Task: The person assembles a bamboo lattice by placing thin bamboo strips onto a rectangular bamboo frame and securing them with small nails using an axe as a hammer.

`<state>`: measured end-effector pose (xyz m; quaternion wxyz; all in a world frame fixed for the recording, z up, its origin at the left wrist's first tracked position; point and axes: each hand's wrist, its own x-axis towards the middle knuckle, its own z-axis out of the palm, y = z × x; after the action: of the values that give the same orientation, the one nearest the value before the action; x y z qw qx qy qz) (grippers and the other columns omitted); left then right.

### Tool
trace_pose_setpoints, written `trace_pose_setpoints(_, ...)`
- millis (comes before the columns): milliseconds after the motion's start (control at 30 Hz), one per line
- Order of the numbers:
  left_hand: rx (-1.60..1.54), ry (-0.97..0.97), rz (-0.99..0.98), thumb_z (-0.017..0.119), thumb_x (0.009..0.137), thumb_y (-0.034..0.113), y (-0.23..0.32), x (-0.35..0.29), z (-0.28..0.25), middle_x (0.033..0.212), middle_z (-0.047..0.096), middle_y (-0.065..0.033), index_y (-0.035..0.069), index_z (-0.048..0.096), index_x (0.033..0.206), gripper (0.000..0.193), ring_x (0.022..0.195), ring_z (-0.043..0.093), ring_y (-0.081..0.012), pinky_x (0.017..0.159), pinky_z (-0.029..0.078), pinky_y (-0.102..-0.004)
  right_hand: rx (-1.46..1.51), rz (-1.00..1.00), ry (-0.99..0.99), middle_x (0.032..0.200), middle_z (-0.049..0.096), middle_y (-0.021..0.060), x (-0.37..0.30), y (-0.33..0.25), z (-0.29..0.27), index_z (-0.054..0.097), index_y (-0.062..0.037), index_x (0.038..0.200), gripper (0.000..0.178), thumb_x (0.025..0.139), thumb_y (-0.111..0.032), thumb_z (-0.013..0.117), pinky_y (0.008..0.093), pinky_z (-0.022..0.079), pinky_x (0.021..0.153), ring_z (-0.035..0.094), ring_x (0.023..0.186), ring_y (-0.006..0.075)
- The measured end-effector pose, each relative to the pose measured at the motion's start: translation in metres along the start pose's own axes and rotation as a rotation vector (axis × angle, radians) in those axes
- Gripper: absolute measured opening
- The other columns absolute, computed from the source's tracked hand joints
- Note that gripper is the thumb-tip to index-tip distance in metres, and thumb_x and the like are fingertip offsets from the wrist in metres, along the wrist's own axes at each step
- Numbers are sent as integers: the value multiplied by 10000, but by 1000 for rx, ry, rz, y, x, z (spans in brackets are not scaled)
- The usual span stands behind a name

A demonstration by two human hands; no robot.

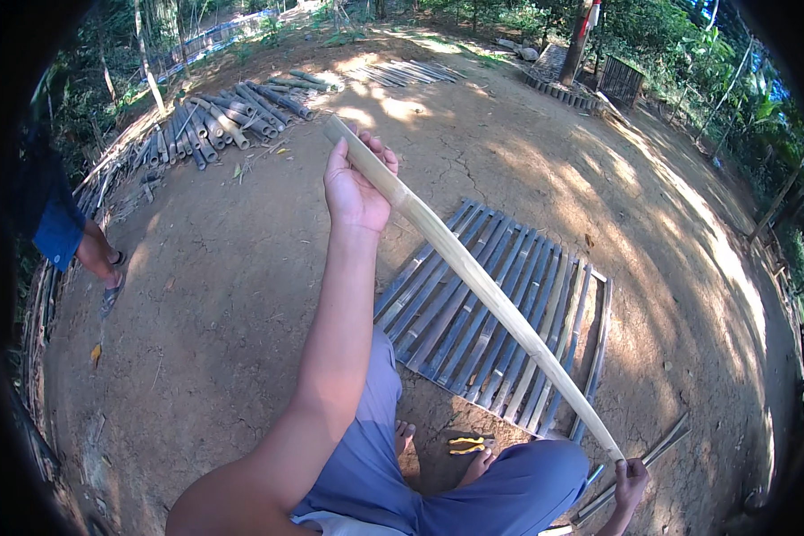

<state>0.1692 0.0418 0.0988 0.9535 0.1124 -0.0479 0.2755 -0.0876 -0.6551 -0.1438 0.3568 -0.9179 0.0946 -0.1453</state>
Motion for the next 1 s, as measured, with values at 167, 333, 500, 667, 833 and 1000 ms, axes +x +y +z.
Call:
trace_pose_setpoints(167,52,69,-40,486,1051,394,3,0,4,1069,644,-62,58,629,1189,391,909,609,-192,842,536,-401,113,75,-105,651,654,45,6,13,20,655,5,773,420,953,-352,782,273,457,570,602,599,107)
trace_pose_setpoints(333,131,136,-64,537,996,495,0,4,-9,1024,596,-45,83,614,1135,442,877,551,-165,851,479,-380,172,120,-209,632,657,50,15,9,38,675,19,760,398,927,-316,809,278,460,545,596,562,98)
trace_pose_setpoints(500,139,260,-48,523,974,593,5,10,-26,852,543,-3,115,598,999,485,728,517,-143,649,430,-312,-89,-70,-90,611,621,58,19,27,42,662,26,777,481,937,-415,774,352,459,575,569,595,160)
trace_pose_setpoints(667,63,248,-98,479,947,718,18,12,-31,686,469,45,167,520,830,565,563,429,-126,515,334,-284,-203,-372,189,892,661,156,16,17,44,701,26,985,364,998,-338,694,400,445,631,600,771,276)
trace_pose_setpoints(833,-82,123,-193,429,948,759,14,16,-34,597,410,56,173,464,741,622,522,386,-128,496,310,-283,-333,-273,355,1078,705,169,14,7,29,717,11,1128,291,965,-230,734,417,522,811,668,936,331)
trace_pose_setpoints(1000,-85,19,-187,339,1008,744,3,24,-48,519,431,8,183,469,612,699,411,381,-105,388,314,-264,-537,-286,653,1169,711,178,8,-32,-2,728,-47,1205,369,875,-196,795,472,525,949,659,1065,372)
